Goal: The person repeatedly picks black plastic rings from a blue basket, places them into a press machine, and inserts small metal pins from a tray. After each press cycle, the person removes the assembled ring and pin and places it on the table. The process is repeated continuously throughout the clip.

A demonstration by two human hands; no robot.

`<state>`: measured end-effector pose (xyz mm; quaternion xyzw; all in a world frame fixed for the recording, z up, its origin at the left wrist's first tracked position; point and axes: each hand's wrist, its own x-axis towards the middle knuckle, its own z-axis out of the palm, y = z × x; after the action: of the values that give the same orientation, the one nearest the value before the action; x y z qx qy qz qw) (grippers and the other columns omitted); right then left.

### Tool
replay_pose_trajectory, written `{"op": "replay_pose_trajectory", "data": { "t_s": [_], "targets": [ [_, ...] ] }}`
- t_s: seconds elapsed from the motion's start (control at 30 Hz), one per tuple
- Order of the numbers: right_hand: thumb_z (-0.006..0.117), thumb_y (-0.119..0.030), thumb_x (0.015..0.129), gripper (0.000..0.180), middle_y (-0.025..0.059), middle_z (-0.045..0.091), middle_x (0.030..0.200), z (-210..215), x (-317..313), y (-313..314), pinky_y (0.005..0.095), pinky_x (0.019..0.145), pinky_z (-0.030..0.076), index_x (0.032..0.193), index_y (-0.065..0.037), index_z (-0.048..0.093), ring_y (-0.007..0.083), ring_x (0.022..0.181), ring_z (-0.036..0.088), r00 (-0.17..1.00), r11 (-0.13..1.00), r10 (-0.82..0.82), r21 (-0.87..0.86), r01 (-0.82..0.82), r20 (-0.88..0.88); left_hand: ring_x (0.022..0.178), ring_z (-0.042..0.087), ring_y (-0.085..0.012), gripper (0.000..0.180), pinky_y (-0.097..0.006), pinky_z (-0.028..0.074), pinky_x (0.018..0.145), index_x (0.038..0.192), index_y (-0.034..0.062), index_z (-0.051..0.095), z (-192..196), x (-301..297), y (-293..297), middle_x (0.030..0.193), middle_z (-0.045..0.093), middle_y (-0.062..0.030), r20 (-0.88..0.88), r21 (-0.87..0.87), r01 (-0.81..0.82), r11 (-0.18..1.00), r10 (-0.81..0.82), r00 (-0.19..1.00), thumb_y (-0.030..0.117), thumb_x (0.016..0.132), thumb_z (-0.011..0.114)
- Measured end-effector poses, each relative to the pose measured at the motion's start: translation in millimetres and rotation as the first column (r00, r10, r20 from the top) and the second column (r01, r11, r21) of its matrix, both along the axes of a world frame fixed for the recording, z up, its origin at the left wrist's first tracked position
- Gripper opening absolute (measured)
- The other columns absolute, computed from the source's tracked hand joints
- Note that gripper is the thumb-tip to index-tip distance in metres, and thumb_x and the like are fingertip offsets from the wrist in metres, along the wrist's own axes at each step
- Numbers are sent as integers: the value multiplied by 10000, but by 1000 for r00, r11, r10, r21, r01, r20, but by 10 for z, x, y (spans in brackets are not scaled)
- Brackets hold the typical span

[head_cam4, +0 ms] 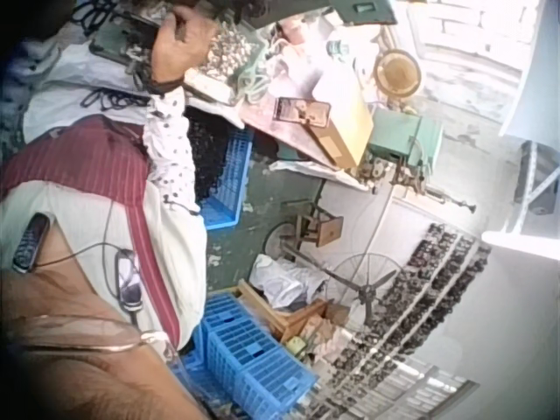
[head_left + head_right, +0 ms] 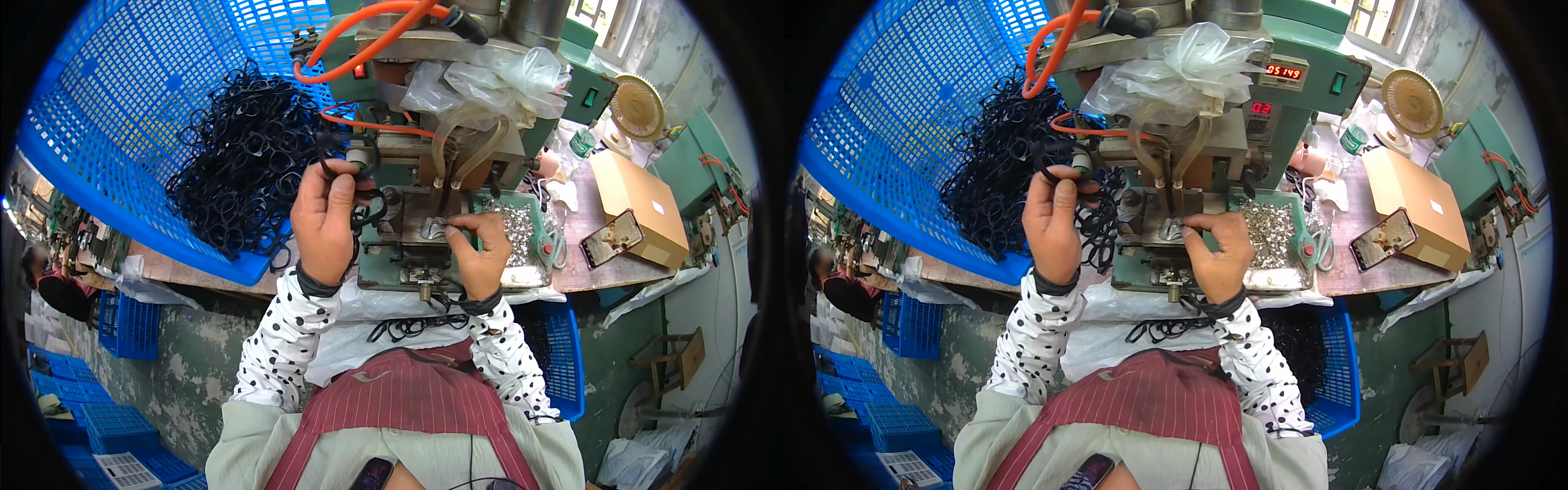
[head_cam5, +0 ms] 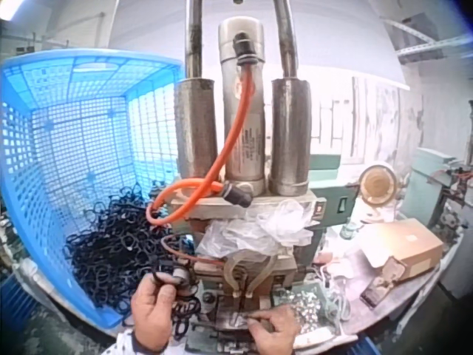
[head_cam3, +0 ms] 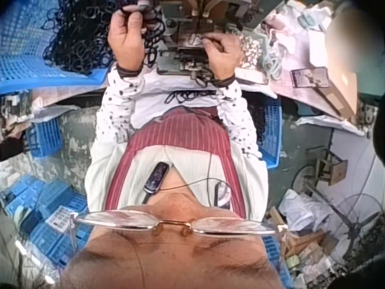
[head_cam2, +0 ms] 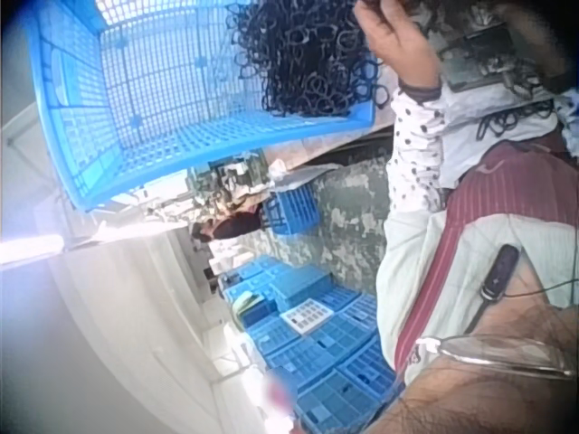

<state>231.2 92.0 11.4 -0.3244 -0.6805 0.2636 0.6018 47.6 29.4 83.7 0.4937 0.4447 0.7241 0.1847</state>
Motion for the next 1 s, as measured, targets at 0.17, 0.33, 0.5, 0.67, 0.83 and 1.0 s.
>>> {"op": "replay_pose_trajectory", "data": {
  "t_s": [0.17, 0.33, 0.5, 0.67, 0.83, 1.0],
  "targets": [
    [698, -13, 704, 157, 87, 616, 824, -53, -96, 7, 344, 766, 447, 856, -34, 664, 252, 829, 568, 999, 999, -9, -46, 7, -33, 849, 628, -106, 168, -231, 506, 709, 1097, -8, 545, 54, 12, -9, 973, 609, -46, -71, -15, -49, 999, 48, 996, 119, 996, 505],
    [702, -22, 715, 351, 112, 599, 938, -123, -199, -10, 316, 767, 475, 1043, 11, 581, 215, 806, 595, 984, 979, 20, -197, -55, -175, 845, 624, -104, 176, -229, 504, 709, 1101, -8, 545, 48, 8, -4, 978, 606, -44, -84, -2, -41, 999, 41, 996, 130, 997, 509],
    [689, 0, 732, 434, 145, 579, 1023, -28, -267, -1, 283, 777, 485, 1130, 35, 520, 186, 794, 611, 969, 965, 82, -226, -136, -233, 846, 617, -105, 173, -236, 503, 710, 1098, 0, 547, 45, 17, -8, 983, 604, -42, -89, -15, -62, 998, 61, 994, 136, 1001, 500],
    [690, 7, 728, 559, 134, 622, 953, -28, -273, 20, 274, 802, 471, 1230, 46, 447, 162, 833, 612, 943, 946, 145, -238, -221, -298, 825, 623, -107, 171, -228, 503, 699, 1099, -14, 541, 55, 18, 9, 963, 615, -58, -86, -14, -72, 997, 70, 994, 116, 993, 504],
    [691, 4, 738, 594, 116, 631, 891, 10, -274, 13, 281, 821, 471, 1262, 53, 415, 163, 852, 621, 931, 937, 150, -253, -241, -332, 746, 633, -125, 165, -249, 513, 684, 1100, -10, 531, -97, 203, -275, 950, 652, -121, 1, -179, 63, 982, -64, 998, 103, 992, 477],
    [719, 7, 732, 609, 130, 620, 954, -48, -275, 18, 285, 811, 479, 1259, 54, 417, 166, 851, 629, 947, 952, 123, -235, -198, -298, 750, 649, -116, 132, -239, 511, 655, 1063, -5, 555, -97, 208, -245, 944, 667, -110, 39, -121, -57, 991, 62, 997, 85, 980, 504]
  ]
}}
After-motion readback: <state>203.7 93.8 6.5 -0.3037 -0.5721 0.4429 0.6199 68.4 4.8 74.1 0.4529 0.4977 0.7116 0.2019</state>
